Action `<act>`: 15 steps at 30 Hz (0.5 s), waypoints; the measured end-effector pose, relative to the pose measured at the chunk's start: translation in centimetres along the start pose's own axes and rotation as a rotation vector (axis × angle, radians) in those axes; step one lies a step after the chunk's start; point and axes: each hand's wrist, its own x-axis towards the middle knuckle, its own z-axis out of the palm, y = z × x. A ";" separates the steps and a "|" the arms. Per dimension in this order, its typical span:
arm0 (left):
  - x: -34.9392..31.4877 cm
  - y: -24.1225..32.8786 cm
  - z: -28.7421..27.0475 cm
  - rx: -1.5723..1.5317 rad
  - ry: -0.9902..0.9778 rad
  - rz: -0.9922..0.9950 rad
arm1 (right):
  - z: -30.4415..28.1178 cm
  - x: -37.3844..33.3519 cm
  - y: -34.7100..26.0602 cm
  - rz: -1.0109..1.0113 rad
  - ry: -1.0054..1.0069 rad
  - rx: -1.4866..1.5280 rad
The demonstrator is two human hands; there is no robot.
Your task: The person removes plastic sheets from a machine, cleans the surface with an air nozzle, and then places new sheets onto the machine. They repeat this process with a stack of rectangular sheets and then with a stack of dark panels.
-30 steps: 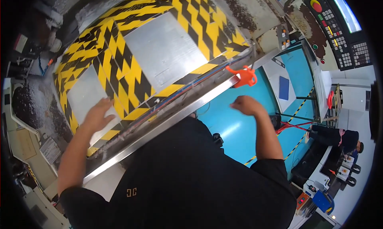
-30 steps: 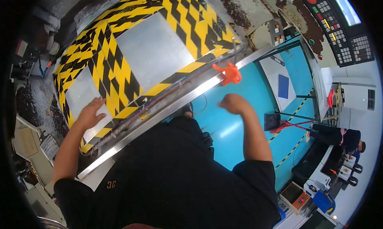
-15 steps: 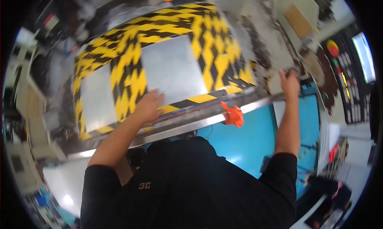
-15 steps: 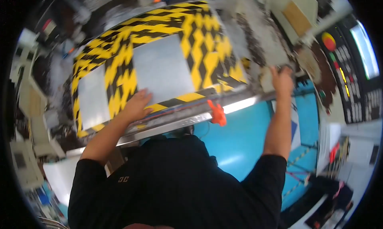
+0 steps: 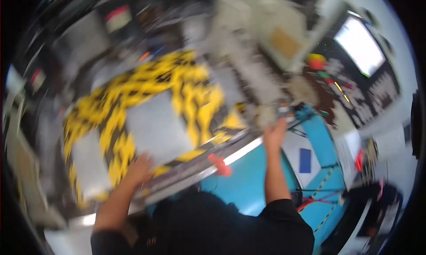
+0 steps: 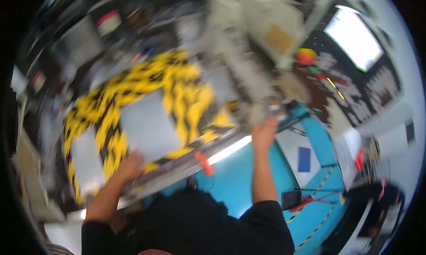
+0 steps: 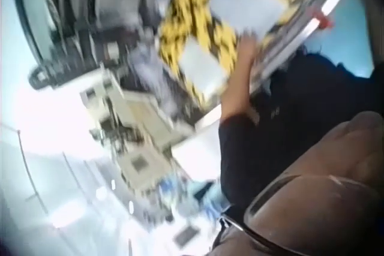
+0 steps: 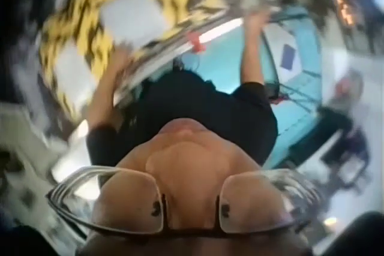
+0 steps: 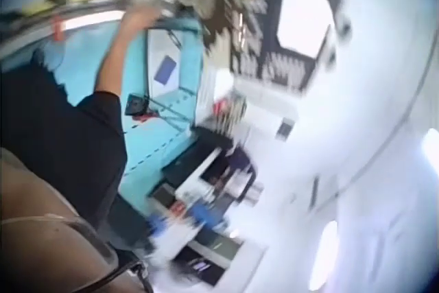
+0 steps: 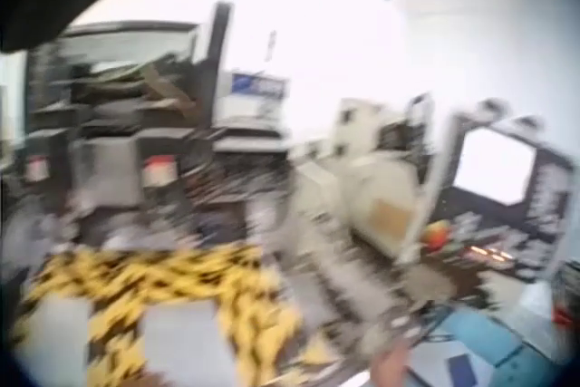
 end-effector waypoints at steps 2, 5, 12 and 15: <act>-0.8 0.0 -0.2 -0.049 -0.076 -0.039 | -0.4 -0.1 -2.3 0.025 -0.035 -0.014; -1.3 0.3 -0.4 -0.011 -0.064 -0.008 | -3.1 -0.5 -3.9 0.075 0.024 -0.016; -0.7 1.1 -1.0 0.012 -0.033 0.003 | -4.7 -0.5 -3.5 0.104 -0.029 -0.042; -0.8 0.8 -0.2 0.013 -0.027 -0.021 | -4.9 -0.7 -4.0 0.109 -0.028 -0.047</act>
